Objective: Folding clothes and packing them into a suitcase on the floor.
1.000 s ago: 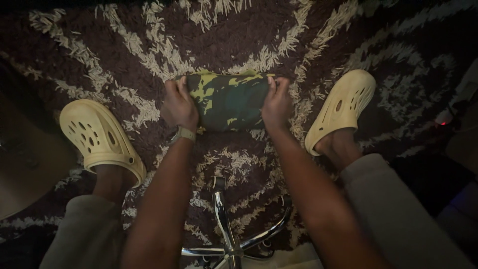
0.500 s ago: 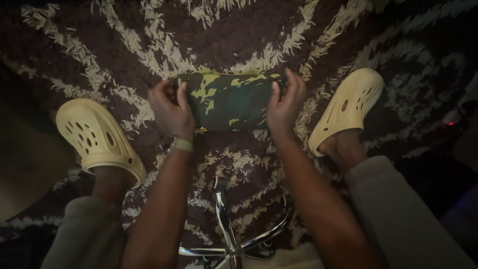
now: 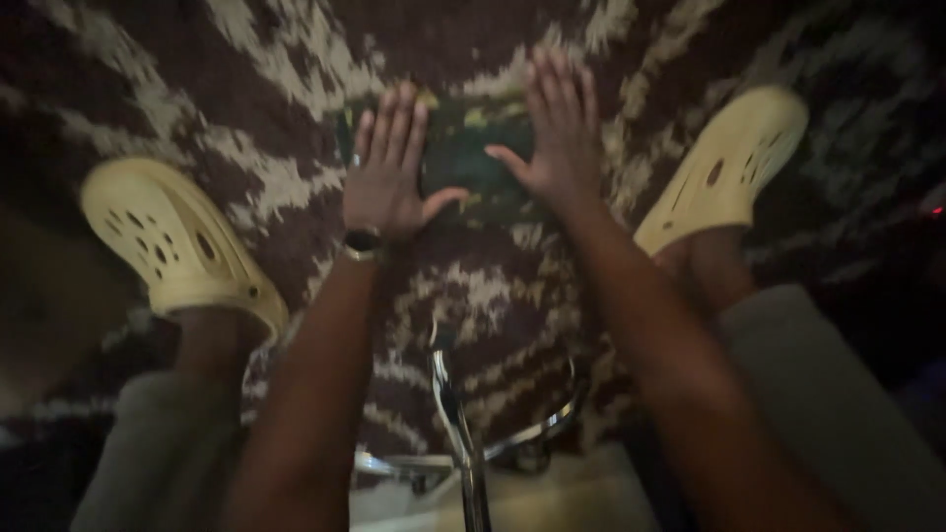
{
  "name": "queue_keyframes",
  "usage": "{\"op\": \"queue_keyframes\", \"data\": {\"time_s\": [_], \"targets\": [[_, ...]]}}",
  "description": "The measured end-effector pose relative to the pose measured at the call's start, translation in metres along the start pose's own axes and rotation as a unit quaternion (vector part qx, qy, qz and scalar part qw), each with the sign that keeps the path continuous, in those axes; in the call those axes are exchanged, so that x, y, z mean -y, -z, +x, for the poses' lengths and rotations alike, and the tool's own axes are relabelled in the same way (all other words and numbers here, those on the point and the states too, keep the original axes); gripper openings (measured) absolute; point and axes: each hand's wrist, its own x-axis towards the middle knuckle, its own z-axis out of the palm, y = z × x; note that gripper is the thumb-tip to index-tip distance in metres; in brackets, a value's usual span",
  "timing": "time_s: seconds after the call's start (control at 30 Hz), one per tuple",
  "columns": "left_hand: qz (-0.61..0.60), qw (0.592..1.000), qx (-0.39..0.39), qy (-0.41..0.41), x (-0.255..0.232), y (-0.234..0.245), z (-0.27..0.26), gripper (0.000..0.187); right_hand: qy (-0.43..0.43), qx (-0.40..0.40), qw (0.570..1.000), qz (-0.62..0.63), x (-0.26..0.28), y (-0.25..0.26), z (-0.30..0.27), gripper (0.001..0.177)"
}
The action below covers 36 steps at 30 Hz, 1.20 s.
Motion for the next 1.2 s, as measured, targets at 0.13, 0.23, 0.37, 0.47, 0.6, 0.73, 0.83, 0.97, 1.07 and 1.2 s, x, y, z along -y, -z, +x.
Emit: {"op": "queue_keyframes", "data": {"time_s": [0.13,0.23,0.37,0.47,0.6,0.73,0.83,0.97,1.07,1.2], "targets": [[0.019,0.998,-0.051,0.015,0.012,-0.001,0.017,0.126,-0.082,0.041,0.996,0.01,-0.026,0.004,-0.01,0.099],[0.017,0.998,-0.061,0.018,0.008,-0.006,0.011,0.129,-0.112,-0.003,0.994,-0.003,-0.033,0.0,-0.025,0.096],[0.024,0.997,-0.067,0.021,0.008,-0.007,0.009,0.13,-0.103,-0.029,0.994,0.019,0.002,-0.003,-0.035,0.094],[0.03,0.997,-0.072,0.011,0.008,-0.009,0.012,0.131,-0.112,-0.012,0.993,0.026,0.013,-0.004,-0.022,0.089],[0.045,0.996,-0.076,0.017,0.01,-0.006,0.014,0.131,-0.322,-0.245,0.888,0.219,-0.007,-0.002,-0.01,0.064],[0.043,0.994,-0.102,-0.004,0.015,-0.019,0.009,0.132,-0.279,-0.049,0.693,0.663,0.024,0.003,-0.019,0.07],[0.043,0.994,-0.096,-0.004,0.013,-0.016,0.016,0.131,0.197,0.07,0.963,0.168,0.059,-0.012,-0.043,0.07],[0.033,0.996,-0.077,0.01,0.011,-0.012,0.014,0.129,-0.242,0.34,0.901,0.116,0.041,0.067,-0.001,0.064],[0.025,0.996,-0.089,0.013,0.008,-0.012,0.012,0.128,-0.281,-0.115,0.947,0.104,0.011,0.004,-0.048,0.069],[0.062,0.997,-0.013,0.034,0.01,-0.014,0.027,0.13,-0.116,-0.017,0.982,0.145,0.052,0.012,-0.023,0.075]]}}
